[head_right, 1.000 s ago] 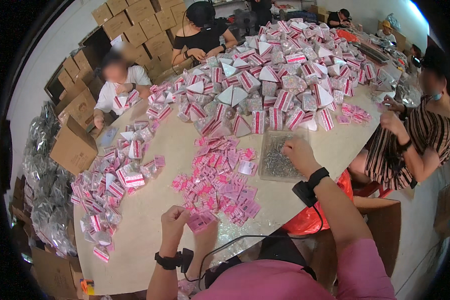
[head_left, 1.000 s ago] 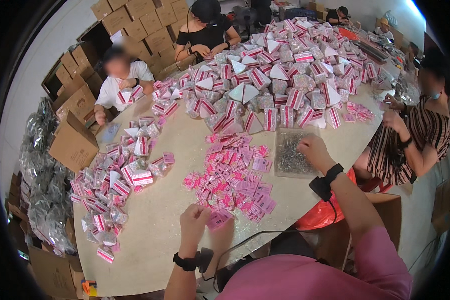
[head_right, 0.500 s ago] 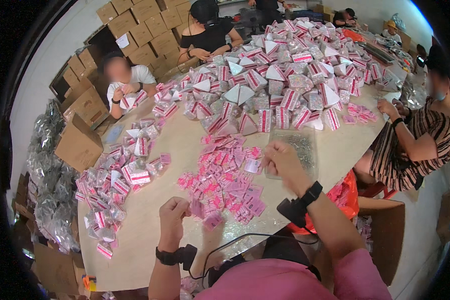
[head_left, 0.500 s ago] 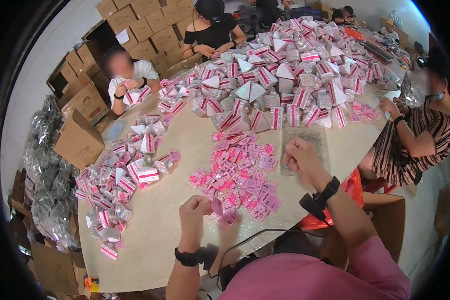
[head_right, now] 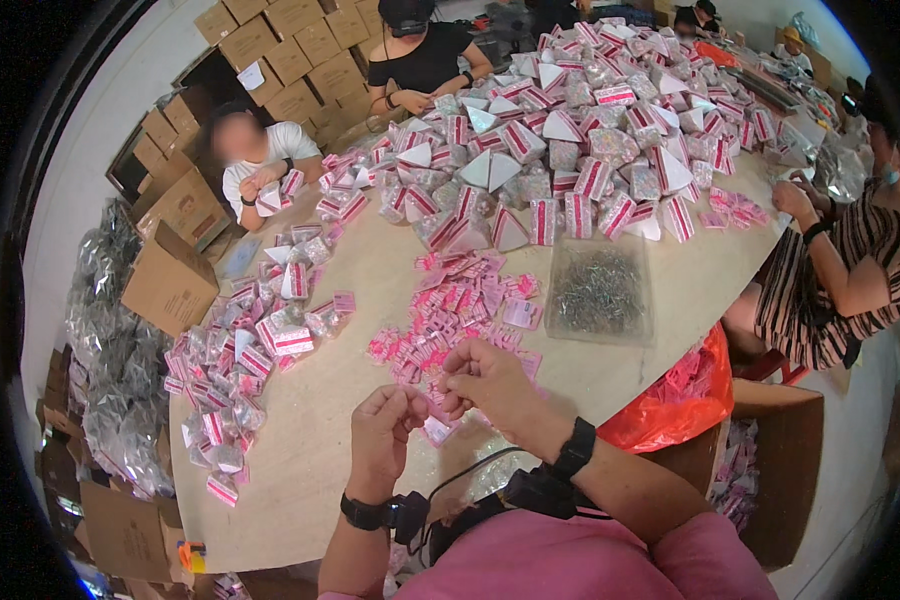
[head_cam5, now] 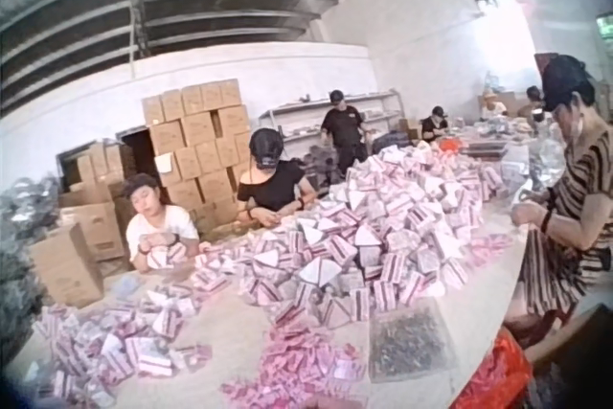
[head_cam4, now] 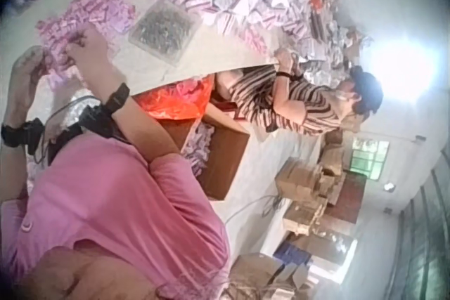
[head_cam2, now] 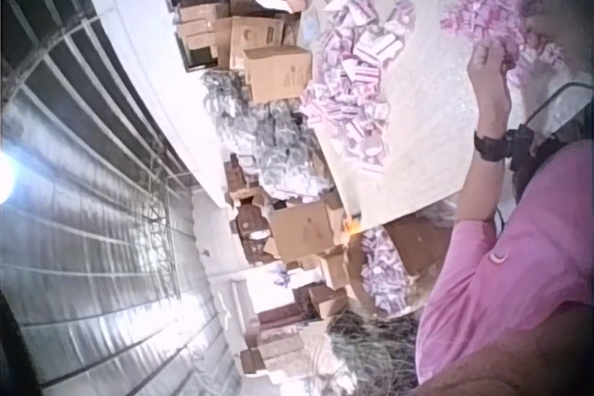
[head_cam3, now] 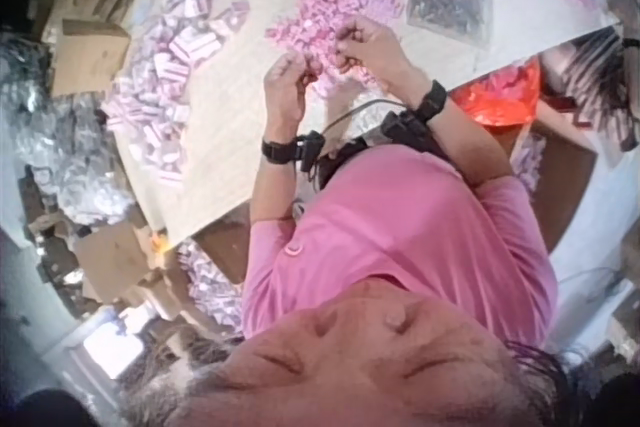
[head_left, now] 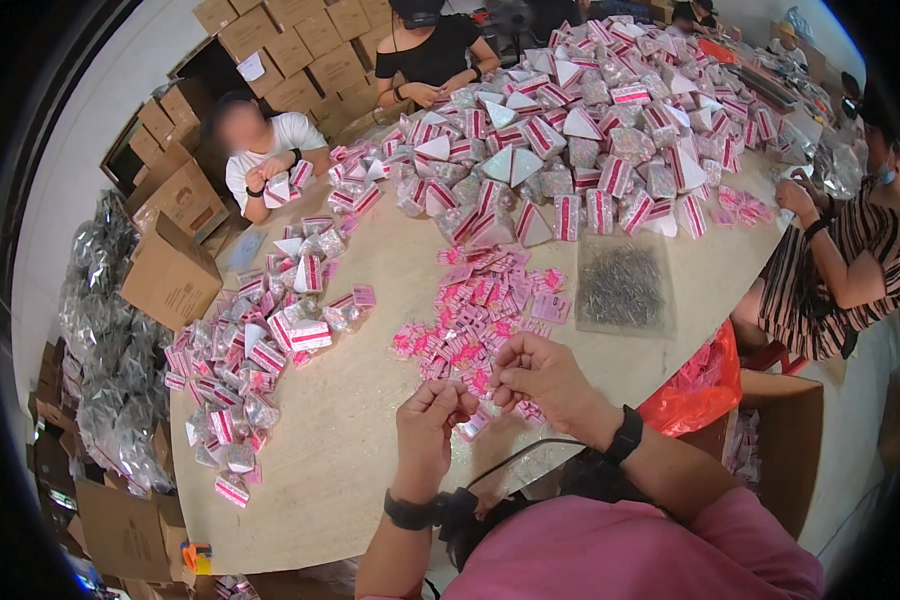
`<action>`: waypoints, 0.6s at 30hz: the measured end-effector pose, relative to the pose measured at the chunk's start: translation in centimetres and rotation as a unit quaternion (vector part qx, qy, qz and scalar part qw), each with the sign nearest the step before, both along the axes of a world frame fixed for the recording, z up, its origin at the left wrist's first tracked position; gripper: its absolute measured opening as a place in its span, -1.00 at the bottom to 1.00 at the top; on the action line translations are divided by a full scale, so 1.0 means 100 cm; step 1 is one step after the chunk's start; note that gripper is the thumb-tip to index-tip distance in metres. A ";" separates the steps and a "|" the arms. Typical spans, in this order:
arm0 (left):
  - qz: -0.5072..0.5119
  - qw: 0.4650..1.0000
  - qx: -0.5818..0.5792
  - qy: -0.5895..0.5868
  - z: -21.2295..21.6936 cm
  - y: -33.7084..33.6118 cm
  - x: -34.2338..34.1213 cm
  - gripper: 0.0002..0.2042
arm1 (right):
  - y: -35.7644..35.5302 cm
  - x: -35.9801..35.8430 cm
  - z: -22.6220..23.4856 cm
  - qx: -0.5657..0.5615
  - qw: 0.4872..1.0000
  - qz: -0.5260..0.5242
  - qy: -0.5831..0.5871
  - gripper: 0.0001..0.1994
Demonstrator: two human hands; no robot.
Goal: Packing small objects into pink and white pyramid-shaped bags at a large table.
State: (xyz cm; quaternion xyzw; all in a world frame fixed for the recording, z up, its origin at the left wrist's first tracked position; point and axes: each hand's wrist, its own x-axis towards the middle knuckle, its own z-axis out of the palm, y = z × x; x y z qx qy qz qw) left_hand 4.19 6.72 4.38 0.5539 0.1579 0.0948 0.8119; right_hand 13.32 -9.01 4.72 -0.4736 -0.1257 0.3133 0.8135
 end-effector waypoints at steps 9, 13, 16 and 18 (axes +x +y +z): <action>-0.027 0.997 0.074 -0.006 0.012 -0.017 -0.009 -0.69 | -0.006 -0.008 0.003 -0.089 0.991 -0.017 -0.101 -0.95; -0.026 0.991 0.133 -0.002 0.014 -0.023 -0.009 -0.67 | -0.009 -0.012 0.008 -0.120 0.984 -0.012 -0.131 -0.94; -0.030 0.990 0.139 0.004 0.018 -0.031 -0.007 -0.69 | -0.006 -0.013 -0.001 -0.076 0.983 -0.018 -0.163 -0.93; -0.043 0.990 0.133 0.015 0.018 -0.032 -0.007 -0.73 | -0.005 -0.011 -0.006 -0.060 0.981 -0.010 -0.184 -0.93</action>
